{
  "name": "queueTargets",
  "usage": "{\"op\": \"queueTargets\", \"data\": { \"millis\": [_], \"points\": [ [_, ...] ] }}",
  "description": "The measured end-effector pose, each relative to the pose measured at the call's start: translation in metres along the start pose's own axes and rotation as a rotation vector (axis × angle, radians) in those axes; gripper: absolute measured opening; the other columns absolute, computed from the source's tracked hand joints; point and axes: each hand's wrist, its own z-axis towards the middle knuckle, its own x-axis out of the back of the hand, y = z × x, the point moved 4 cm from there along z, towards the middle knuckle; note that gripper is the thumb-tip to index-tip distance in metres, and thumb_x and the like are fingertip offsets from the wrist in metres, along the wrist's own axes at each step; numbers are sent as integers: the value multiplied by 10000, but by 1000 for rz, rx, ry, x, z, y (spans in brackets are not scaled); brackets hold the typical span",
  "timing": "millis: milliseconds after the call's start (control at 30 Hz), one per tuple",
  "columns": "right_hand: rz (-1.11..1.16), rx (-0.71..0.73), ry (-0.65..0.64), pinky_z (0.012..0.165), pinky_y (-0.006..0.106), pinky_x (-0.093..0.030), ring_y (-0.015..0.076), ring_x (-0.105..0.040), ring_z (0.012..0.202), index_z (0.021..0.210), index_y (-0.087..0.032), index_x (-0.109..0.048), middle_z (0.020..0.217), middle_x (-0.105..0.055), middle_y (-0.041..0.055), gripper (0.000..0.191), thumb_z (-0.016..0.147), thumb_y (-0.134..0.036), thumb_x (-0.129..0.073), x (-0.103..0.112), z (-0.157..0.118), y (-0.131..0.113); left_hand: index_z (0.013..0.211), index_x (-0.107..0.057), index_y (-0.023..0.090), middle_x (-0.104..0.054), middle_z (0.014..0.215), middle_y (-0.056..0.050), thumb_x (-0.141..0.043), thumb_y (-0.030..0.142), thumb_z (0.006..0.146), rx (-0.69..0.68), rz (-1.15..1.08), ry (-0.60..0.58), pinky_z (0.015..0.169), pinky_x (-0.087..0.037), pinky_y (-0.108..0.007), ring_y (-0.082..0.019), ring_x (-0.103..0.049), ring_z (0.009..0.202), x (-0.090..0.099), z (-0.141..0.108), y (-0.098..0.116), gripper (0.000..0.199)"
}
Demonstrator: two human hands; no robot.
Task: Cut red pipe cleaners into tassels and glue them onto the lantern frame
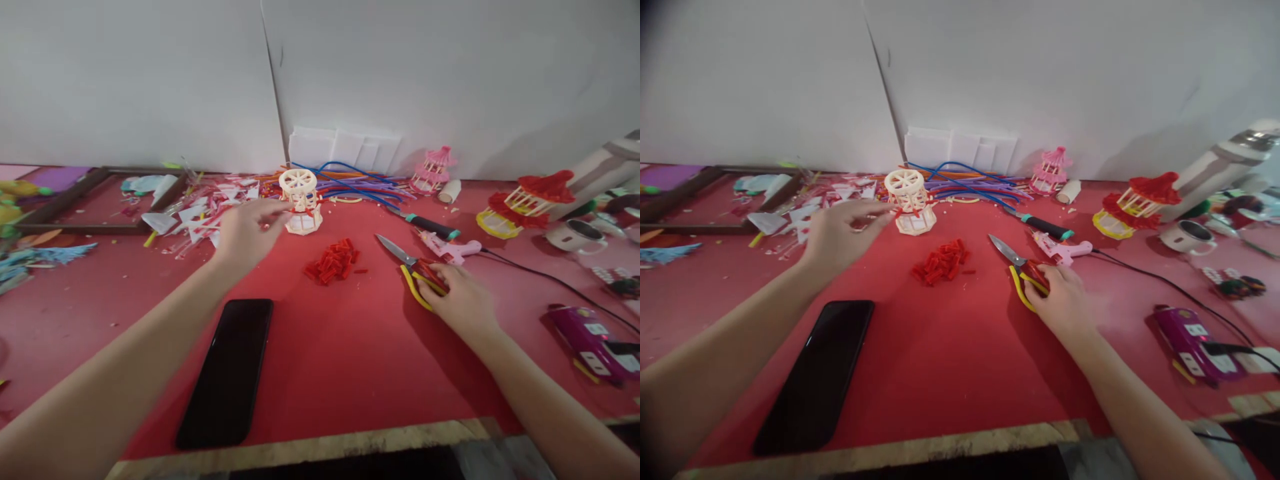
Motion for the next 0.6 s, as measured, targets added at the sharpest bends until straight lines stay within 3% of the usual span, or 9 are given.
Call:
{"op": "queueTargets", "data": {
  "millis": [67, 167, 267, 367, 467, 533, 600],
  "points": [
    [-17, 49, 40, 882, 465, -476, 346, -612, 1051, 1097, -161, -643, 1087, -679, 172, 387, 874, -444, -501, -1, 1, -2, 1098, -748, 259, -764, 1138, -34, -529, 302, 921, 34, 183, 21, 918, -517, -352, -241, -696, 1039, 9, 5, -29, 285],
    [-40, 79, 55, 856, 472, -481, 354, -617, 1030, 1098, -149, -637, 1082, -679, 184, 378, 885, -418, -479, -3, 2, -2, 1106, -751, 186, -761, 1117, -117, -524, 255, 899, 77, 258, -7, 929, -494, -422, -303, -697, 1027, 15, 10, -71, 315],
    [-57, 83, 47, 818, 461, -490, 351, -624, 1012, 1110, -150, -627, 1088, -674, 181, 378, 886, -415, -478, -5, 2, -3, 1292, -649, 162, -743, 1131, -167, -493, 251, 912, 138, 324, -30, 904, -488, -482, -354, -691, 1036, 18, 12, -97, 420],
    [-44, 93, 66, 823, 457, -499, 337, -631, 995, 1088, -155, -631, 1069, -674, 173, 342, 876, -387, -496, -6, 1, -6, 1326, -603, 135, -739, 1124, -168, -535, 250, 898, 140, 342, -56, 942, -477, -495, -367, -660, 1102, 20, 11, -100, 449],
    [30, 210, 123, 856, 441, -508, 295, -642, 973, 1023, -175, -646, 1051, -681, 149, 253, 886, -327, -497, -6, 1, -14, 1165, -682, 177, -649, 1327, -77, -489, 302, 951, 60, 326, -58, 1100, -382, -472, -322, -540, 1281, 20, 11, -89, 314],
    [102, 315, 203, 856, 409, -519, 257, -657, 939, 973, -195, -653, 1009, -701, 114, 197, 903, -288, -494, -2, 2, -19, 996, -701, 187, -595, 1393, -32, -468, 309, 968, 16, 310, 37, 1167, -283, -520, -312, -461, 1341, 20, 13, -81, 265],
    [148, 378, 302, 856, 391, -527, 240, -668, 926, 971, -204, -656, 972, -720, 91, 175, 918, -259, -498, 4, 6, -17, 902, -679, 174, -558, 1423, -63, -497, 302, 952, 20, 296, 124, 1164, -259, -568, -332, -446, 1344, 16, 17, -76, 229]
  ]
}}
